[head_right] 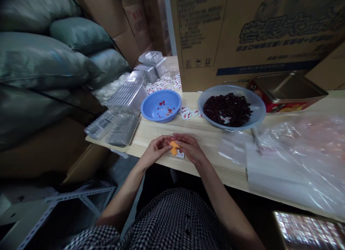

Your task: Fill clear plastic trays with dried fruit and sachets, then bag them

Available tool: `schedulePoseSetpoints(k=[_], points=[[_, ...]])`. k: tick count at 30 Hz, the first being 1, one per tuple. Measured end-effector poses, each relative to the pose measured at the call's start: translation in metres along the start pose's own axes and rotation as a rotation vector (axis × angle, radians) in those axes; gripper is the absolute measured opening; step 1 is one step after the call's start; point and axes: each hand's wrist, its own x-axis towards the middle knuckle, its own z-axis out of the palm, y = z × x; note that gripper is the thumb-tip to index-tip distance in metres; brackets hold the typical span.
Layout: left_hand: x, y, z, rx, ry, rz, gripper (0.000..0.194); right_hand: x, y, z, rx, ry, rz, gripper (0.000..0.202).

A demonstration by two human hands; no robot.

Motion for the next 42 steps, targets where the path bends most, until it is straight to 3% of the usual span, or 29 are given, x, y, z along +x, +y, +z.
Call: schedulePoseSetpoints(k=[5, 9, 13, 18, 23, 28, 31, 33, 37, 40, 42], points=[[-0.001, -0.027, -0.023, -0.066, 0.339, -0.144, 0.036, 0.035, 0.012, 0.006, -0.292, 0.034, -0.137, 0.035], [-0.012, -0.055, -0.015, -0.008, 0.500, -0.214, 0.031, 0.029, 0.030, -0.003, -0.775, 0.048, -0.369, 0.018], [-0.025, -0.065, 0.001, 0.397, 0.493, -0.067, 0.023, 0.011, 0.049, -0.003, -1.249, -0.096, -0.510, 0.014], [-0.029, -0.057, 0.003, 1.005, 0.441, 0.062, 0.011, 0.006, 0.059, 0.000, -1.540, -0.090, -0.551, 0.018], [-0.024, -0.051, 0.001, 1.153, 0.372, 0.115, 0.019, 0.003, 0.057, 0.001, -1.627, -0.118, -0.570, 0.023], [-0.016, -0.051, 0.000, 1.188, 0.308, 0.162, 0.021, -0.002, 0.057, 0.000, -1.655, -0.062, -0.628, 0.026], [-0.011, -0.051, -0.005, 1.218, 0.315, 0.092, 0.020, -0.002, 0.058, -0.001, -1.591, -0.042, -0.592, 0.026], [-0.009, -0.047, -0.006, 1.164, 0.307, 0.105, 0.022, -0.001, 0.056, -0.001, -1.424, -0.009, -0.547, 0.024], [-0.003, -0.029, 0.022, 0.854, 0.300, 0.325, 0.038, 0.005, 0.037, 0.000, -0.639, 0.206, -0.343, 0.029], [0.012, -0.026, 0.055, 0.807, 0.065, 0.518, 0.050, 0.002, 0.014, 0.005, -0.037, 0.248, -0.118, 0.037], [0.025, -0.031, 0.062, 0.890, 0.000, 0.496, 0.054, -0.010, -0.003, 0.009, 0.110, 0.207, -0.018, 0.035]])
